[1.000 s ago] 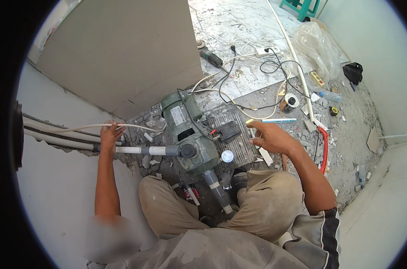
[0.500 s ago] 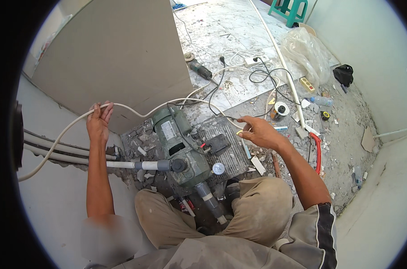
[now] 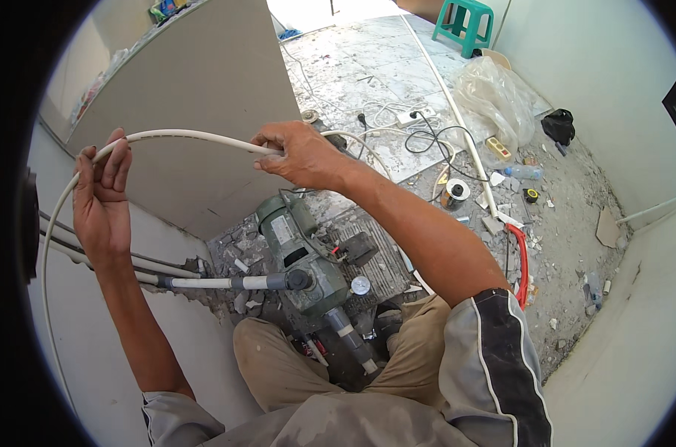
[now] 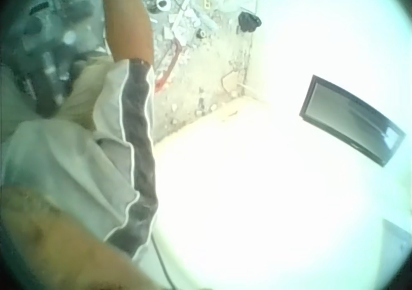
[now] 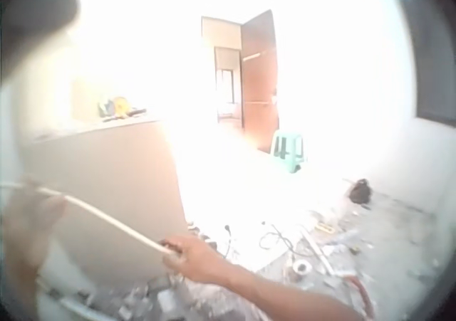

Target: Installing and securing PVC water pipes to a pump system using a hammer and manual fitting.

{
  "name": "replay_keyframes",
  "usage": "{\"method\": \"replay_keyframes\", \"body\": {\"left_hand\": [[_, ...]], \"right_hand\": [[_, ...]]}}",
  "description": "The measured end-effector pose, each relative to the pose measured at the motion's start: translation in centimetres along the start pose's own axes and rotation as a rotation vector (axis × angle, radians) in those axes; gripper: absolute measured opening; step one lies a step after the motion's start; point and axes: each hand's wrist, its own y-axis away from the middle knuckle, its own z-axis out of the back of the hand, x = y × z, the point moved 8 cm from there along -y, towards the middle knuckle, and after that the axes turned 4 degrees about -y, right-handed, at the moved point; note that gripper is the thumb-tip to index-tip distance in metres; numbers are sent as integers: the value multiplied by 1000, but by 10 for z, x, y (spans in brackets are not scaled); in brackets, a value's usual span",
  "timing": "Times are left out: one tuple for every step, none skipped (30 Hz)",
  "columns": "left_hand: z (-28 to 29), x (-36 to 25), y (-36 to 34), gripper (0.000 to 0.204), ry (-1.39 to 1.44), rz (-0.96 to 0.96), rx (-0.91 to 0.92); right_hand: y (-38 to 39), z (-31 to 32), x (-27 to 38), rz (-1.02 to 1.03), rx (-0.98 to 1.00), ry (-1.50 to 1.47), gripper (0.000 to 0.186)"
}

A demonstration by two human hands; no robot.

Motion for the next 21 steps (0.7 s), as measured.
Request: {"method": "replay_keyframes", "body": {"left_hand": [[14, 0, -2, 29, 6, 4, 6], [35, 1, -3, 28, -47, -3, -101], [59, -1, -3, 28, -110, -7, -216], [73, -1, -5, 28, -110, 2, -215], [97, -7, -3, 28, -162, -48, -312], [119, -15, -4, 28, -202, -103, -400], [143, -22, -7, 28, -202, -108, -396], [180, -13, -5, 30, -228, -41, -453], [212, -4, 2, 32, -264, 28, -519], [230, 6, 14, 31, -283, 66, -539], [242, 18, 25, 31, -285, 72, -545], [253, 32, 35, 31, -359, 137, -573], [262, 43, 46, 31, -439, 202, -602], [263, 53, 56, 31, -440, 200, -603], [265, 73, 70, 30, -532, 330, -598], [267, 93, 83, 29, -620, 460, -587], [275, 101, 96, 29, -627, 464, -586], [290, 114, 111, 28, -630, 552, -634], [305, 129, 126, 26, -629, 643, -679], [316, 137, 133, 26, -626, 647, -673], [329, 145, 144, 25, -673, 735, -666]], "right_hand": [[4, 13, -10, -16, -22, -70, 24], [10, 29, -14, 23, -46, -5, 24], [18, 42, -16, 63, -62, 52, 25], [27, 59, -27, -24, -88, 191, 24], [39, 76, -38, -110, -106, 325, 23], [61, 108, -64, -246, -166, 350, 20], [89, 143, -102, -258, -271, 251, 24], [120, 173, -131, -282, -289, 310, 23], [153, 199, -151, -389, -339, 300, 22], [187, 215, -161, -552, -462, 156, 22], [217, 231, -162, -562, -563, 96, 21], [247, 248, -175, -564, -595, 84, 24], [261, 257, -177, -562, -590, 80, 24], [274, 260, -183, -625, -531, 32, 25], [276, 255, -178, -693, -474, -9, 27], [272, 259, -168, -697, -479, -3, 27], [251, 252, -138, -690, -497, 54, 28], [232, 244, -106, -683, -519, 115, 29], [218, 234, -77, -690, -523, 117, 29], [195, 221, -41, -564, -455, 140, 27], [178, 207, -18, -437, -384, 161, 27]]}}
